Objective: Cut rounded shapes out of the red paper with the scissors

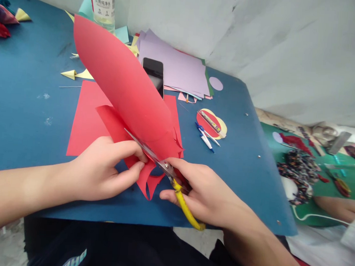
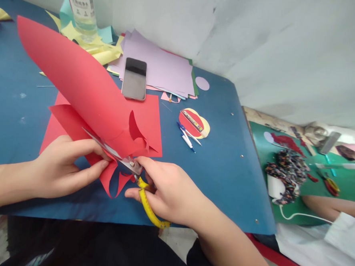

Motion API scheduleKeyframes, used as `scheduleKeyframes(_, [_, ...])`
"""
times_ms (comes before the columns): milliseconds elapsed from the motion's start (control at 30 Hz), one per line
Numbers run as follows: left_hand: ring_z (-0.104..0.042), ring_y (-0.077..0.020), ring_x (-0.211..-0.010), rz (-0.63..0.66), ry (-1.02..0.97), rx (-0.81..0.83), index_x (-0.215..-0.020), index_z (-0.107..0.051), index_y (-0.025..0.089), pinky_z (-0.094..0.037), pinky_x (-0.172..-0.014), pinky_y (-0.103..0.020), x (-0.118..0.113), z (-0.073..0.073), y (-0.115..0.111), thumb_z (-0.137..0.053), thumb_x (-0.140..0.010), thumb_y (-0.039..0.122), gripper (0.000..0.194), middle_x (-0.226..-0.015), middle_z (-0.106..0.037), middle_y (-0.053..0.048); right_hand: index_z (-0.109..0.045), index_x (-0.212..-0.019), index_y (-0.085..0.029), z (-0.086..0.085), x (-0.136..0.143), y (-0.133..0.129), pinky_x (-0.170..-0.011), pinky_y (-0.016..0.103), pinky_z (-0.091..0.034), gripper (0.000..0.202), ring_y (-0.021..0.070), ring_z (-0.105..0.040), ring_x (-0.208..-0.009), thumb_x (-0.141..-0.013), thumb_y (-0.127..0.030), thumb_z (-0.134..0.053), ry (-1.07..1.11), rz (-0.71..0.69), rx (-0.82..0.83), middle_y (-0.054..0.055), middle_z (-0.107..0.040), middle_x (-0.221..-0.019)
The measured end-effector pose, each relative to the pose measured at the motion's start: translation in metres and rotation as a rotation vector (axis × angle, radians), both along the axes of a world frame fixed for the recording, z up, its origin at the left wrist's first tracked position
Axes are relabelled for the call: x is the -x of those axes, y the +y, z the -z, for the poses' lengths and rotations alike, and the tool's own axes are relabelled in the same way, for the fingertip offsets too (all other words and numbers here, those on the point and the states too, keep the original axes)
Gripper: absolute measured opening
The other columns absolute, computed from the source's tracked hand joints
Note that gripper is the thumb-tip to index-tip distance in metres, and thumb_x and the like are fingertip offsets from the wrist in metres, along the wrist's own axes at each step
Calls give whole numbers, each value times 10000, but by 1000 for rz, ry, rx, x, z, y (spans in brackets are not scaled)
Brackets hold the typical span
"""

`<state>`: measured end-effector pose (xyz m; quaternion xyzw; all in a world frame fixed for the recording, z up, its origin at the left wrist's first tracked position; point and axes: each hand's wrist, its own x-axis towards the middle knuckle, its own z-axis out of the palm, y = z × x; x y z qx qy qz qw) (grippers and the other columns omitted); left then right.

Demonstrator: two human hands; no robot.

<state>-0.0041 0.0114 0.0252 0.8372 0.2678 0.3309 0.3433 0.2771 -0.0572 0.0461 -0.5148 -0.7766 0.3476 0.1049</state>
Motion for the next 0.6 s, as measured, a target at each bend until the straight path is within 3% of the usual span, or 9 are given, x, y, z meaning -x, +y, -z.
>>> scheduleKeyframes(367, [-816, -129, -692, 25, -15, 18, -982, -723, 207, -562, -600, -196, 0, 0, -1, -667, -1020, 150, 89, -857, -856, 10, -679, -1200, -191, -1, 1, 1, -581, 265, -375, 399, 144, -462, -580, -1052, -525, -838, -40, -26, -30, -50, -592, -733])
scheduleKeyframes(600, [-806, -123, -676, 32, -27, 3, -969, -730, 202, -568, -608, -196, 0, 0, 0, -662, -1011, 145, 98, -834, -844, 20, -703, -1250, -191, 1, 0, 1, -630, 269, -464, 440, 170, -563, -643, -1047, -560, -830, -45, -30, -32, -9, -670, -789])
